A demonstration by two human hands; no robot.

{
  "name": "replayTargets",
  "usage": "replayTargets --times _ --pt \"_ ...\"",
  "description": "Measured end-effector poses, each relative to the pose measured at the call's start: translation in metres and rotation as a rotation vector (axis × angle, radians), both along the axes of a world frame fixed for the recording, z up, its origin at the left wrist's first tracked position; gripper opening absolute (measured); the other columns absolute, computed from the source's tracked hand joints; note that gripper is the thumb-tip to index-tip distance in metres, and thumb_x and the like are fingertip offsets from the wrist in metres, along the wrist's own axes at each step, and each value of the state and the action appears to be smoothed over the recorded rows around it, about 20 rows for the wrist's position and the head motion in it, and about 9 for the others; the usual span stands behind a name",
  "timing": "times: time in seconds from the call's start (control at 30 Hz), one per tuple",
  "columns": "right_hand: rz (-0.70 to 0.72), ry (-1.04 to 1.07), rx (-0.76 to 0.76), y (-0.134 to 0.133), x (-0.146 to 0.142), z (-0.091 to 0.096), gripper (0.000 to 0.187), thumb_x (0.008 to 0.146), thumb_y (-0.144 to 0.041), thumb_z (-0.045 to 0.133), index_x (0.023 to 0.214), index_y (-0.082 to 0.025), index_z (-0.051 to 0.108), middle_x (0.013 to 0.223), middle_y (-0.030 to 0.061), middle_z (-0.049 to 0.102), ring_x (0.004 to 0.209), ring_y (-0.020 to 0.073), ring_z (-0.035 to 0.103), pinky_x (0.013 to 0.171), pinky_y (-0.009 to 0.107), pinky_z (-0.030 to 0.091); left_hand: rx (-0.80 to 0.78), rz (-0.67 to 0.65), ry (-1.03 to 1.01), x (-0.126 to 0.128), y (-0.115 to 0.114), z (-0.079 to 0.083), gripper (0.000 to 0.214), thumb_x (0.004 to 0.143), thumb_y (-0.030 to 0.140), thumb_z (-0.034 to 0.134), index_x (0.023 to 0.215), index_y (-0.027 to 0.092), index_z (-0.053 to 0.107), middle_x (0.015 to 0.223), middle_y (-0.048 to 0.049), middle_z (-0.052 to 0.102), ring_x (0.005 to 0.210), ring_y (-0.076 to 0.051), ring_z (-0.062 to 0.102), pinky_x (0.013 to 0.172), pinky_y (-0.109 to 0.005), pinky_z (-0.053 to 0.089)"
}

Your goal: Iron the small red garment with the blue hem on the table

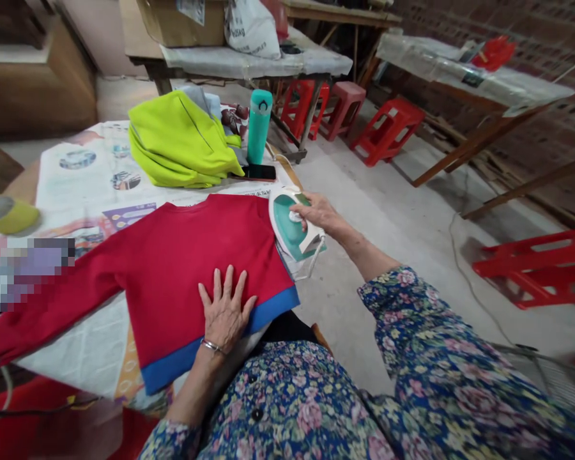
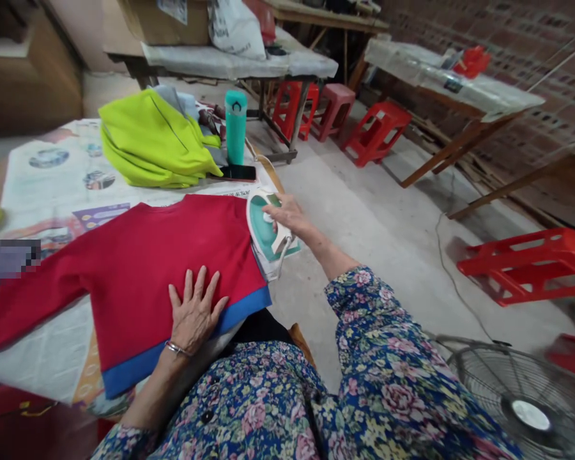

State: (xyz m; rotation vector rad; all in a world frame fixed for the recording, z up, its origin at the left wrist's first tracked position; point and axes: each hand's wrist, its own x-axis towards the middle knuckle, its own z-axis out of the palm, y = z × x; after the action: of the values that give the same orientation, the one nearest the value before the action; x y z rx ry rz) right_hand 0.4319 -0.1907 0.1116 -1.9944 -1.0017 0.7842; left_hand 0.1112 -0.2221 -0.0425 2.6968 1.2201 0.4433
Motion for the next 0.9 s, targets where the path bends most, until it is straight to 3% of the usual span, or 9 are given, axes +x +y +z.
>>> replayTargets --times 0.1,0.2,0.4,0.53,0.7,0.8,0.9 --pt "-0.086 -0.078 -0.051 -0.003 0.010 0.008 0.005 0.097 -0.019 0.071 0.100 -0.018 0.066 0.063 -0.0022 0.060 0.046 0.0138 0.058 0.045 0.024 0.047 -0.009 0.003 -0.014 0.002 -0.002 -0.002 0.061 0.108 0.045 0.058 0.167 0.030 0.059 0.177 -0.0183 0.049 0.168 -0.048 0.038 0.132 -0.086 0.019" --pt "-0.013 -0.142 -0.036 -0.002 0.004 0.019 0.014 0.094 -0.018 0.071 0.108 -0.018 0.069 0.063 -0.0037 0.061 0.046 0.0136 0.059 0.045 0.022 0.046 -0.009 0.010 -0.035 0.004 -0.001 -0.001 0.058 0.106 0.044 0.059 0.162 0.028 0.064 0.175 -0.0195 0.053 0.166 -0.048 0.042 0.132 -0.084 0.021" --pt "0.418 -0.114 0.083 0.020 -0.041 0.032 0.053 0.090 -0.015 0.067 0.142 -0.016 0.069 0.072 -0.0038 0.064 0.046 0.0110 0.056 0.045 0.021 0.046 0.008 0.056 -0.152 -0.007 0.025 0.005 0.034 0.107 0.042 0.059 0.128 0.028 0.083 0.153 -0.0154 0.072 0.142 -0.035 0.065 0.128 -0.064 0.043" --pt "0.755 -0.044 0.105 0.055 -0.077 0.027 0.060 0.093 -0.016 0.067 0.152 -0.017 0.064 0.091 -0.0010 0.069 0.050 0.0070 0.052 0.045 0.019 0.044 0.072 0.231 -0.134 -0.016 0.036 0.000 0.048 0.108 0.044 0.057 0.147 0.021 0.074 0.165 -0.0233 0.062 0.154 -0.042 0.056 0.130 -0.077 0.033" --pt "1.093 -0.104 0.072 0.111 -0.116 0.013 0.059 0.091 -0.008 0.069 0.149 -0.019 0.066 0.083 -0.0038 0.067 0.051 0.0087 0.054 0.047 0.018 0.046 0.082 0.226 -0.055 -0.017 0.030 -0.009 0.057 0.110 0.045 0.054 0.161 0.020 0.064 0.172 -0.0247 0.054 0.163 -0.045 0.047 0.132 -0.084 0.022" --pt "1.097 -0.102 0.040 0.138 -0.127 0.008 0.056 0.091 -0.007 0.068 0.146 -0.017 0.068 0.077 -0.0041 0.065 0.049 0.0099 0.054 0.046 0.018 0.045 0.076 0.227 -0.048 -0.016 0.026 -0.011 0.058 0.110 0.044 0.054 0.162 0.021 0.063 0.173 -0.0238 0.052 0.164 -0.044 0.045 0.133 -0.084 0.021" --pt "0.966 -0.099 0.027 0.157 -0.128 0.008 0.050 0.092 -0.007 0.066 0.141 -0.017 0.070 0.074 -0.0047 0.064 0.047 0.0097 0.053 0.044 0.018 0.042 0.062 0.222 -0.057 -0.015 0.024 -0.010 0.058 0.110 0.044 0.055 0.164 0.022 0.062 0.175 -0.0231 0.051 0.166 -0.044 0.044 0.134 -0.084 0.019"
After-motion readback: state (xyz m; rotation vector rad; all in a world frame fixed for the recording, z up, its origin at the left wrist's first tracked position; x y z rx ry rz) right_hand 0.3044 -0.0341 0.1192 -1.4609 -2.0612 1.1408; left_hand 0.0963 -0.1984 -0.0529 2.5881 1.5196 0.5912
